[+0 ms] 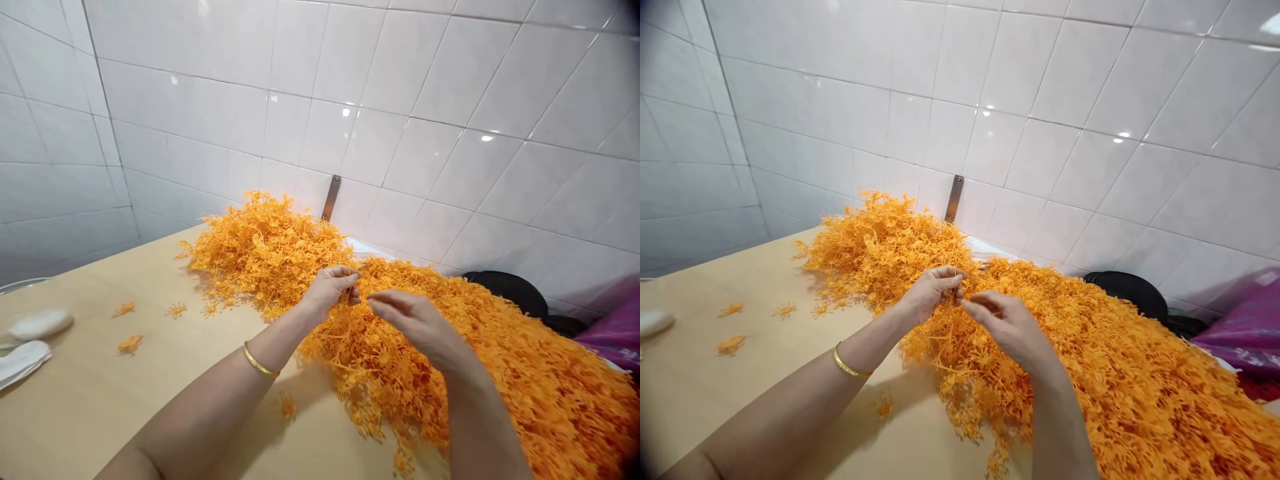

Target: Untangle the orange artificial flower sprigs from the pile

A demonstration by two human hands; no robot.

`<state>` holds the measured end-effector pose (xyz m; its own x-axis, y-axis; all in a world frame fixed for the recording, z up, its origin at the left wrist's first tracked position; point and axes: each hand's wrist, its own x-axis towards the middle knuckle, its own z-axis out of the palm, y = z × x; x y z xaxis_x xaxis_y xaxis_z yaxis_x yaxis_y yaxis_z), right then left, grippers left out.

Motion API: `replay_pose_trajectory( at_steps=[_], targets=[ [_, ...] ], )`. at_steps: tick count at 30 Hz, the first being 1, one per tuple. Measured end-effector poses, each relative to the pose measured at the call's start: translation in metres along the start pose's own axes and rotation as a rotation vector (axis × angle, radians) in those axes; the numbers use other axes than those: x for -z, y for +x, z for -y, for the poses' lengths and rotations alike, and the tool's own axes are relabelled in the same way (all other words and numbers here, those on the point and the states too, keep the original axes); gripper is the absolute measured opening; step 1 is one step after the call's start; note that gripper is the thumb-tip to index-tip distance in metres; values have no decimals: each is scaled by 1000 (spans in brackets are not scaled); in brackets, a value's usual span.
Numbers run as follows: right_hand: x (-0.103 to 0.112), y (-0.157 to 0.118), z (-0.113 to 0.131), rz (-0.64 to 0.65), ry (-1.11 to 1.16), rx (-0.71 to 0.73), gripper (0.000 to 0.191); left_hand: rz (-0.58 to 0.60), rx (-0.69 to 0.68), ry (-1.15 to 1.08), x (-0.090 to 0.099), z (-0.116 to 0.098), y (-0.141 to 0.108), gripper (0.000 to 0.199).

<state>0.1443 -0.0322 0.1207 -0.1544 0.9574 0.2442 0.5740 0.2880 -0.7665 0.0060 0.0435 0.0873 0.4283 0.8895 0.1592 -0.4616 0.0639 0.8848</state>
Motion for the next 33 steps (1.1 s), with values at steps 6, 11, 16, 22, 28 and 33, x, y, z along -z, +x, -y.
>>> replay_pose_trajectory(
  at_steps=[6, 11, 16, 22, 28, 33],
  targets=[
    [-30, 17, -15, -39, 52, -94, 31, 21, -100, 3, -5, -3, -4, 10],
    [-30, 17, -21, 103, 269, -148, 23, 61, -108, 38, -9, -5, -7, 18],
    [-29, 20, -28, -41, 444, -110, 24, -22, -147, 121, -12, -11, -10, 31],
    [-18, 20, -29, -216, 820, -139, 34, -132, -436, 503, -25, -16, -24, 17],
    [-23, 17, -14, -288, 839, -136, 44, -85, -496, 880, -29, -9, -28, 18],
    [-30, 15, -8, -225, 669, -115, 45, -155, -400, 874, -15, 4, -13, 16]
  ],
)
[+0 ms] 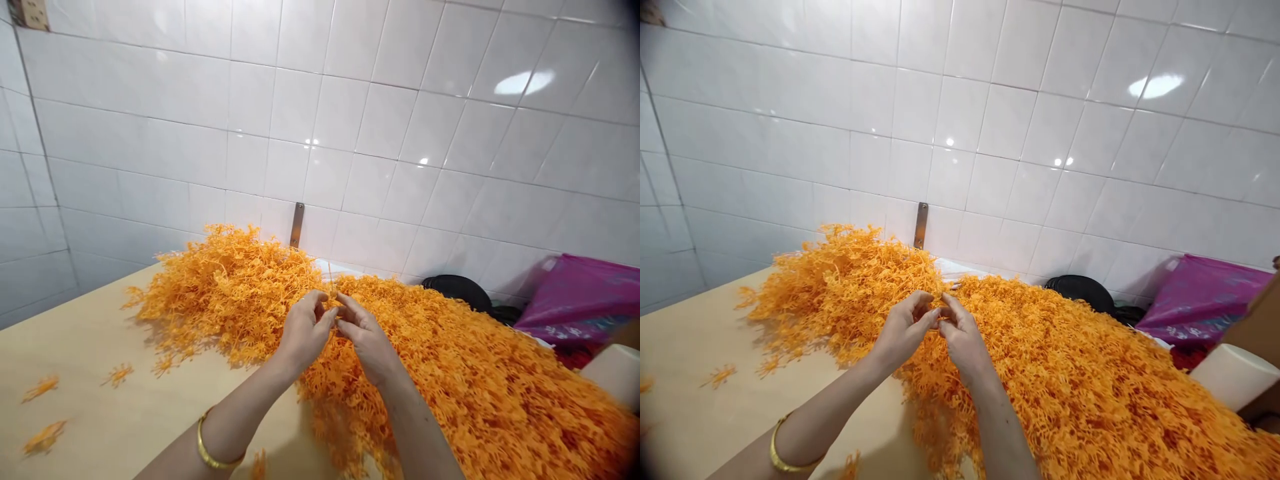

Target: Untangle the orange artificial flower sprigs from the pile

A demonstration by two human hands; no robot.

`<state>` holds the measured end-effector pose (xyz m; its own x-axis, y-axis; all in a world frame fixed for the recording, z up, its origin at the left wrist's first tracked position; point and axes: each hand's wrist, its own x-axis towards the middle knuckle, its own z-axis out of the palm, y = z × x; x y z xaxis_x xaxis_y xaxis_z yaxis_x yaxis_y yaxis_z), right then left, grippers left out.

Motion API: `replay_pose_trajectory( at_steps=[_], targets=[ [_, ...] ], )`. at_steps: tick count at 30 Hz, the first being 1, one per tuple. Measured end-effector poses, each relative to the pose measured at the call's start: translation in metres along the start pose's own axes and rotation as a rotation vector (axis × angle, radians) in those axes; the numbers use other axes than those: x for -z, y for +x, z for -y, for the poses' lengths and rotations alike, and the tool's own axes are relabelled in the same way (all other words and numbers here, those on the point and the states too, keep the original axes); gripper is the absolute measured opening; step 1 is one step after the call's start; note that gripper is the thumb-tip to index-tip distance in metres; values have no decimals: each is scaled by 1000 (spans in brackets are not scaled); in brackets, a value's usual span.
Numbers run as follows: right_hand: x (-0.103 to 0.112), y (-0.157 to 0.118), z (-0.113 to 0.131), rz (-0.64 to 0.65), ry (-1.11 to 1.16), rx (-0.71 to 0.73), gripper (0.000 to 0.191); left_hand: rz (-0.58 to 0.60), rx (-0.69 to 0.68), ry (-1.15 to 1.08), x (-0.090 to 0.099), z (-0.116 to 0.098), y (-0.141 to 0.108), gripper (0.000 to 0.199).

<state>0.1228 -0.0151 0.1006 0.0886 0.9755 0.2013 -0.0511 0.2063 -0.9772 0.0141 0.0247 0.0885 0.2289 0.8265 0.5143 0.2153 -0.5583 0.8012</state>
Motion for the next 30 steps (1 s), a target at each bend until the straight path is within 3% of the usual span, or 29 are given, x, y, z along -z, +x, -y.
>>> replay_pose_trajectory(
  at_steps=[5, 10, 15, 18, 23, 30],
  targets=[
    [1, 0, -1, 46, -67, 14, 37, -1, 58, -185, -4, 11, 5, 15],
    [9, 6, -8, 28, 30, -22, 45, 236, 204, -579, -5, 2, 3, 13],
    [21, 12, -13, 119, 74, -16, 26, 403, 322, -667, 0, -3, 2, 13],
    [33, 13, -11, 82, -5, 17, 24, 482, 392, -650, 6, -2, 4, 18],
    [47, 14, -6, 33, -113, 70, 30, 518, 427, -636, 11, -2, 7, 23],
    [37, 20, -15, -252, -74, 154, 34, 564, 407, -616, 6, -2, 2, 21]
  ],
)
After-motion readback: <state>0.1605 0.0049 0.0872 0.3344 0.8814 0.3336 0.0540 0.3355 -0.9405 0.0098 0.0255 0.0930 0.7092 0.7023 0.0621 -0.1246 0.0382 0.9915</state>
